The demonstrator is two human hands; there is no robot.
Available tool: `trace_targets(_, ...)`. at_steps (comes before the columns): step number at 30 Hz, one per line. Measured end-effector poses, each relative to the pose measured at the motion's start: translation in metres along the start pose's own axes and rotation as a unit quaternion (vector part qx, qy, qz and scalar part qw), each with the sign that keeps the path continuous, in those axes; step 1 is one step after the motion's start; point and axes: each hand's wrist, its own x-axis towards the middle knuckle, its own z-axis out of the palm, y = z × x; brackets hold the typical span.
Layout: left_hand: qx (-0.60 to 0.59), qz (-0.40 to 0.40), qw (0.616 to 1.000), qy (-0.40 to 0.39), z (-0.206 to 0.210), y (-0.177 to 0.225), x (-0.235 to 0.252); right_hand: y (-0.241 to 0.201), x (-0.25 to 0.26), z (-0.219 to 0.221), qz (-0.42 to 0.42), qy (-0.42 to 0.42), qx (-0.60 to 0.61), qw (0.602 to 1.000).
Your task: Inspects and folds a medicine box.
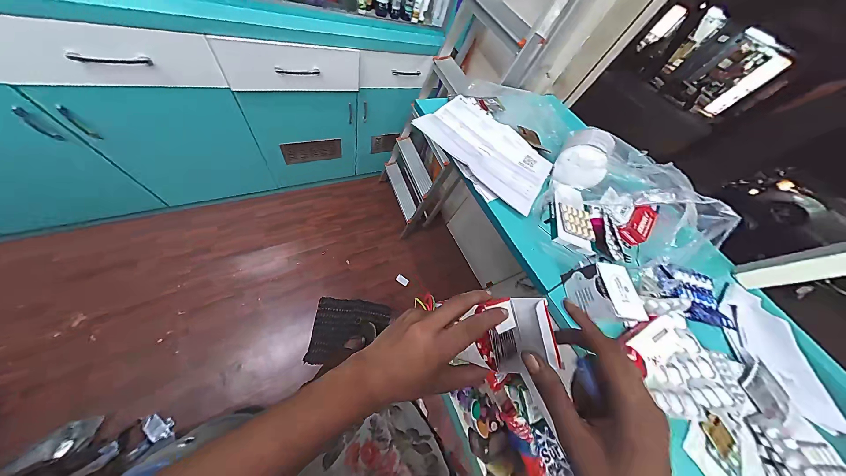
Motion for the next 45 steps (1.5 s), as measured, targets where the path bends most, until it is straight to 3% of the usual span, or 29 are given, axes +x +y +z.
trace_targets(4,-0.033,0.017,0.999,-0.029,0.022,0.013,0.002,0.018,-0.021,-0.006,0.037,0.018,0.040,0.998)
trace_targets(10,-0.111,0.028,0.993,-0.042,0.066,0.041,0.007,0.042,-0.056,-0.006,0.027,0.128,-0.070,0.989)
trace_targets(16,-0.147,0.005,0.987,-0.057,0.091,0.059,0.011,0.047,-0.104,-0.025,0.071,0.120,0.068,0.988)
trace_targets(23,-0.213,0.052,0.971,-0.096,0.113,0.061,0.029,0.042,-0.118,-0.021,0.109,0.246,-0.095,0.958)
trace_targets(29,-0.260,0.103,0.953,-0.118,0.123,0.041,0.053,0.032,-0.108,-0.007,0.176,0.272,-0.182,0.928)
trace_targets(32,-0.275,0.147,0.939,-0.146,0.119,0.024,0.074,0.021,-0.095,0.007,0.215,0.247,-0.229,0.917)
trace_targets(36,-0.302,0.182,0.916,-0.190,0.111,0.005,0.093,-0.004,-0.078,0.023,0.296,0.204,-0.291,0.886)
trace_targets(38,-0.314,0.192,0.902,-0.224,0.110,0.002,0.099,-0.010,-0.076,0.030,0.330,0.224,-0.285,0.872)
trace_targets(42,-0.343,0.269,0.851,-0.293,0.119,0.005,0.095,-0.017,-0.102,0.057,0.386,0.371,-0.165,0.829)
trace_targets(45,-0.454,0.295,0.802,-0.250,0.117,0.020,0.090,-0.035,-0.139,0.076,0.442,0.490,-0.076,0.748)
